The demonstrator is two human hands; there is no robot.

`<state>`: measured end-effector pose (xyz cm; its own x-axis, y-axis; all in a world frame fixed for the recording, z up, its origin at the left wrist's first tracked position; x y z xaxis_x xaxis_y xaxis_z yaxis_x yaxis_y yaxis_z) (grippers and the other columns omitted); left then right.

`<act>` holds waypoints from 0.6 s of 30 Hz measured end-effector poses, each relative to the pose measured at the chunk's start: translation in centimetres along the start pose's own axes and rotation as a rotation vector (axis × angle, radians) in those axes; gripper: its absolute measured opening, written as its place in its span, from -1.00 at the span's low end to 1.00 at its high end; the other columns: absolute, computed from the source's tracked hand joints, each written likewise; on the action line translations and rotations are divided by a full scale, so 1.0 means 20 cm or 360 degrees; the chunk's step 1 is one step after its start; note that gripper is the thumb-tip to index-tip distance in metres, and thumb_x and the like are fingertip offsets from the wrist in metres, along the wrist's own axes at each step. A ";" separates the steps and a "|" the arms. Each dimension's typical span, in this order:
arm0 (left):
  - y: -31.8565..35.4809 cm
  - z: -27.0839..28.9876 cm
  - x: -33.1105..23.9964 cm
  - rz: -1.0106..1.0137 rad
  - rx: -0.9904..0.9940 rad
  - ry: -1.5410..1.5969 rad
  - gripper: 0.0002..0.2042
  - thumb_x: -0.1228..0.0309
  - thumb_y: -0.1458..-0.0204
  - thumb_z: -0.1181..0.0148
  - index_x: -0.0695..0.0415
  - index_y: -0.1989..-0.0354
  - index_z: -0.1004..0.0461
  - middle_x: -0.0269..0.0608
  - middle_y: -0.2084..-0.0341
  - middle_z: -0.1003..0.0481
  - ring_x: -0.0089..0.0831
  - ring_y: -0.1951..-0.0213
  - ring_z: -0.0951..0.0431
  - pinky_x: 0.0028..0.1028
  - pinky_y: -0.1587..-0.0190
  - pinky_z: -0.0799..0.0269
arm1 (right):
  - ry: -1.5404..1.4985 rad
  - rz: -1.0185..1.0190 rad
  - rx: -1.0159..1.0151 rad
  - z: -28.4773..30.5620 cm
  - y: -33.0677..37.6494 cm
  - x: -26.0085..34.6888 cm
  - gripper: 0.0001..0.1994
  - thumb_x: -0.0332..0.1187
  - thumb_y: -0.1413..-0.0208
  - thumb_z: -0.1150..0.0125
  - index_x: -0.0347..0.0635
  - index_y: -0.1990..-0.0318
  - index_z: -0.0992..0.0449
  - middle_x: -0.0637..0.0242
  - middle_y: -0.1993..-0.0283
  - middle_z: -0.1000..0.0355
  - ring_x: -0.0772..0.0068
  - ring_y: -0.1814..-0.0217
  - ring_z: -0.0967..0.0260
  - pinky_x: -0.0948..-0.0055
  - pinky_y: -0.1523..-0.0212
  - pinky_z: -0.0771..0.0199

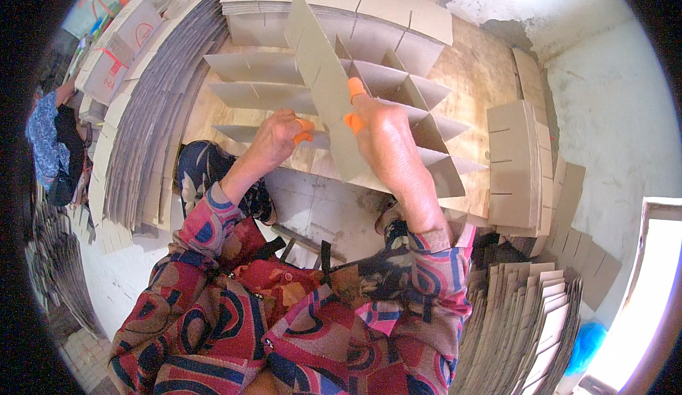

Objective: The person assembles flat cardboard pieces into box-like structures by folding and interlocking tabs. They handle each piece individually, folding flaps and inserting tabs into slots to form the final shape.

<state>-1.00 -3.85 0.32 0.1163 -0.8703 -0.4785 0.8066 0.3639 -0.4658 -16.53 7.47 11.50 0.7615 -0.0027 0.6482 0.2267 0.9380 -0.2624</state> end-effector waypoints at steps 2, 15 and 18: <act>-0.01 0.00 -0.01 -0.0003 0.0001 0.0003 -0.83 0.53 0.18 -0.33 0.20 0.35 -0.55 -0.11 0.55 -0.50 -0.18 0.42 -0.46 -0.27 0.33 -0.37 | -0.0029 0.0005 0.0040 -0.02 0.00 -0.01 -0.54 -0.69 0.07 -0.21 -0.41 -0.07 -0.41 -0.30 0.25 -0.35 -0.09 0.41 -0.13 0.42 0.26 -0.43; -0.04 0.00 -0.02 0.0017 -0.0051 0.0039 -0.86 0.60 0.21 -0.23 0.19 0.41 -0.52 -0.09 0.56 -0.50 -0.12 0.41 -0.48 -0.24 0.34 -0.38 | 0.0147 0.0243 0.0176 -0.19 -0.05 -0.06 -0.56 -0.63 0.05 -0.09 -0.40 -0.07 -0.34 -0.22 0.44 -0.37 -0.23 0.37 -0.41 0.06 0.42 -0.38; -0.03 -0.01 0.02 -0.0005 -0.0034 -0.0010 -0.83 0.57 0.18 -0.28 0.20 0.35 -0.54 -0.08 0.53 -0.50 -0.12 0.40 -0.48 -0.23 0.33 -0.39 | 0.0069 0.0261 0.0140 -0.19 -0.05 -0.06 -0.54 -0.64 0.06 -0.08 -0.41 -0.09 -0.34 -0.23 0.44 -0.37 -0.23 0.37 -0.41 0.08 0.42 -0.39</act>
<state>-1.54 -4.31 0.26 0.1177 -0.8735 -0.4723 0.7943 0.3683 -0.4832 -15.46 5.21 8.31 0.8098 0.1396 0.5699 0.0449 0.9537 -0.2975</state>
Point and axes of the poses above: each hand's wrist, its own y-axis away from the middle knuckle, its own z-axis out of the back of the hand, x = y × z, the point moved 4 cm from there along -y, towards the middle knuckle
